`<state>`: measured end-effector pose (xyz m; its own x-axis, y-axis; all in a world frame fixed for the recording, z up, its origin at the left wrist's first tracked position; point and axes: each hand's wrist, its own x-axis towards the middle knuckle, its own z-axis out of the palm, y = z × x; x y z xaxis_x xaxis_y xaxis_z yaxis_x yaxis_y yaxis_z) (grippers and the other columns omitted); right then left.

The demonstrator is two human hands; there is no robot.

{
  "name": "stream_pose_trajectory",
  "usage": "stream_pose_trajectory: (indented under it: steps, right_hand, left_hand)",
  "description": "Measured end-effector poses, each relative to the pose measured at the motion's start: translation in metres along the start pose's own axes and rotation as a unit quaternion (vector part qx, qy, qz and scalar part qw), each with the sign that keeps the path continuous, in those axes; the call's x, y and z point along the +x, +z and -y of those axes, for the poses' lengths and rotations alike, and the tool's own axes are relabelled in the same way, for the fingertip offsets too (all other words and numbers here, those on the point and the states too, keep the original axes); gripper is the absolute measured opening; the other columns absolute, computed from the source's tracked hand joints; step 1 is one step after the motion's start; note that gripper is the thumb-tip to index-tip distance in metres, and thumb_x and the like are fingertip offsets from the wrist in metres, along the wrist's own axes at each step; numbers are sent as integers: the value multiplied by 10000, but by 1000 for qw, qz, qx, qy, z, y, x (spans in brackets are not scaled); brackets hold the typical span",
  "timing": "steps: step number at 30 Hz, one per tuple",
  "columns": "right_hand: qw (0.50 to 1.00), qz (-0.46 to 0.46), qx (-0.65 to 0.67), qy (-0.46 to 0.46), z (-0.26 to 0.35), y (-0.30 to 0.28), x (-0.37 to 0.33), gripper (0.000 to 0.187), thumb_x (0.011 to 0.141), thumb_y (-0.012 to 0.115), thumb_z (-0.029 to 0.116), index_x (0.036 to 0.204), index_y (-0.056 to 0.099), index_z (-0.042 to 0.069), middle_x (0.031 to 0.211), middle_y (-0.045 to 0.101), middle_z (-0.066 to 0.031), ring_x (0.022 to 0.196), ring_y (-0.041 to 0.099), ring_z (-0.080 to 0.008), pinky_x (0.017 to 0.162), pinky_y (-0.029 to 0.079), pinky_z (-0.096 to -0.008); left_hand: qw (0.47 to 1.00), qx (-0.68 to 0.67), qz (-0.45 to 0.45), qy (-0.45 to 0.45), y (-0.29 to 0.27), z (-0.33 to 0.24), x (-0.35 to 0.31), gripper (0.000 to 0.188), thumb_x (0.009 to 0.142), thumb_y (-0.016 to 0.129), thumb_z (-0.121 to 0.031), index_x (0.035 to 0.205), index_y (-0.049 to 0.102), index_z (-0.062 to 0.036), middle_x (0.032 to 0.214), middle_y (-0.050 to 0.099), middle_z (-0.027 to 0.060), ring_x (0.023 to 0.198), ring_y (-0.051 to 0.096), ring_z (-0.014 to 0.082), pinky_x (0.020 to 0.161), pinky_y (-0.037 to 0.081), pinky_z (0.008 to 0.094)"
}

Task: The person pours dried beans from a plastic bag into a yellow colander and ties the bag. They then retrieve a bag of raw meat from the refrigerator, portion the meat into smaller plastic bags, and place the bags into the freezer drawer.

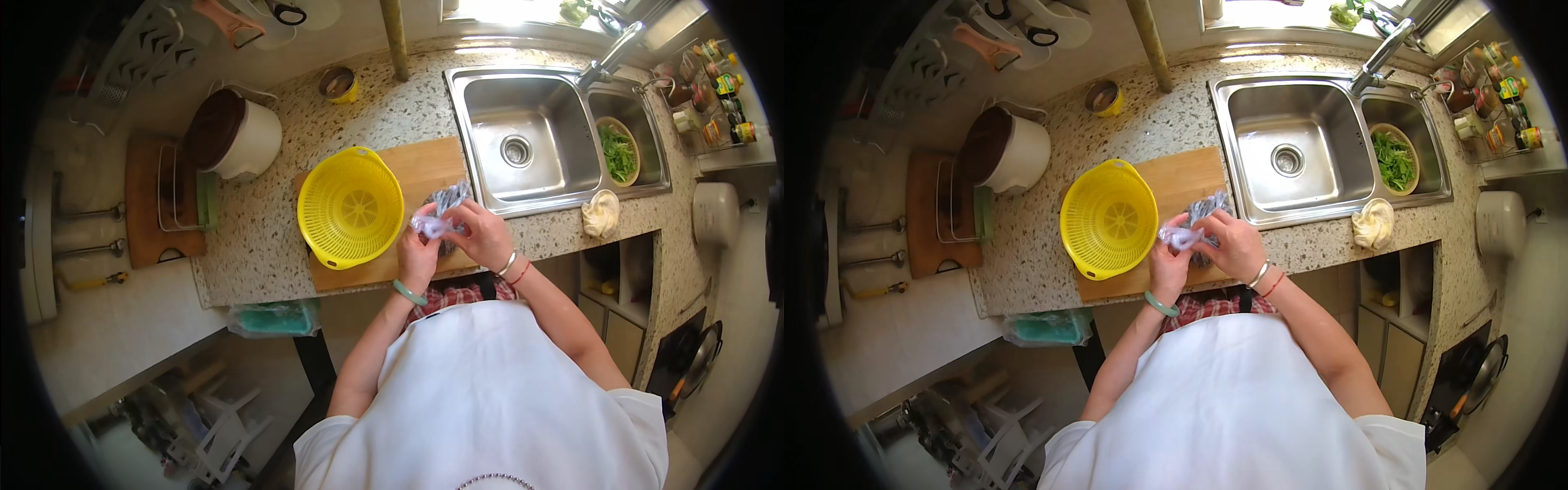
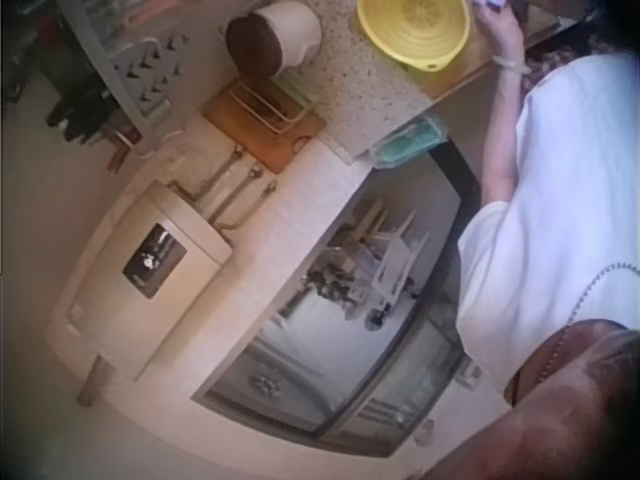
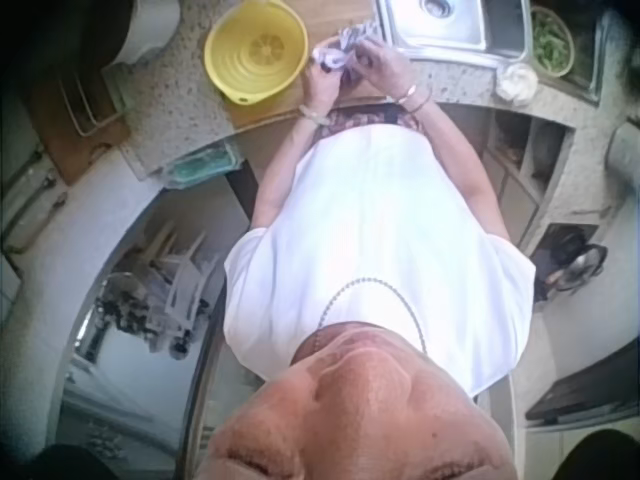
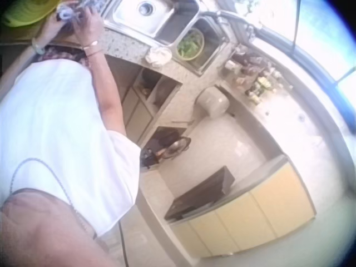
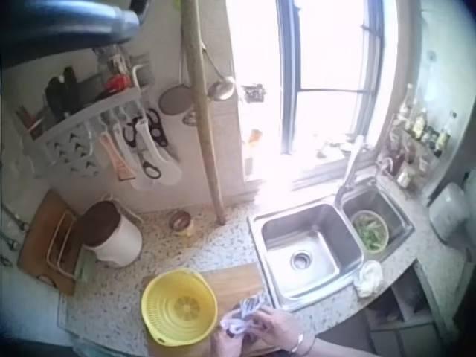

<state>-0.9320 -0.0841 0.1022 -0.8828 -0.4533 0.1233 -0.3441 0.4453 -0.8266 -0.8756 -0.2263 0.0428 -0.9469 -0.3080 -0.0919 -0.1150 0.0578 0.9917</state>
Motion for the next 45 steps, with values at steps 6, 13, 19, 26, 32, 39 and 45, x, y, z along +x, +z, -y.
stream_pose_trajectory:
  steps: [6,13,19,26,32,39,45]
  right_hand:
    - [903,-42,396,161,-17,1,0,135,843,679,63,963,650,8,814,665,-30,645,572,-82,554,462,-216]
    - [996,1,85,13,-41,14,4,275,802,642,-35,1069,609,23,925,639,-95,690,602,-150,619,498,-274]
    - [985,-160,21,68,-61,-2,9,80,832,629,-12,904,643,20,821,616,-72,669,607,-156,600,499,-273]
    - [997,-61,-13,43,-49,-7,5,308,747,764,173,1008,624,85,931,582,-70,717,602,-181,612,505,-305]
    - [990,-72,-106,62,-63,-10,6,257,764,760,241,903,609,86,870,569,-74,765,593,-209,631,501,-333]
    - [979,-126,-138,-79,-17,-14,10,353,758,758,300,1038,635,122,948,588,-38,885,566,-253,718,483,-365]
    - [965,-18,-251,-74,-53,-3,-1,203,724,740,162,895,633,136,865,599,-45,829,574,-244,687,469,-359]
  left_hand:
    - [994,106,-1,9,-5,0,0,348,839,675,-20,1179,604,-50,834,611,5,671,545,83,615,462,244]
    - [975,200,-13,95,-10,-7,-3,238,850,642,-63,1088,630,-78,838,579,106,751,586,278,659,471,347]
    - [954,264,-52,133,-30,-16,-13,192,899,577,-12,1076,641,-52,898,544,76,687,570,173,588,479,281]
    - [935,351,3,42,-15,-40,-23,230,872,662,-189,1097,660,-139,723,490,42,607,542,167,539,444,298]
    - [970,223,-70,63,-24,-12,-16,187,898,645,-196,1061,641,-105,794,632,6,575,582,139,527,456,273]
    - [987,-161,-19,-2,-24,-29,-29,89,961,554,-127,972,585,-44,1109,552,50,919,563,100,813,488,256]
    - [910,-374,-106,-145,-31,-28,-36,71,922,607,-108,863,570,-94,1057,594,39,935,587,128,846,480,291]
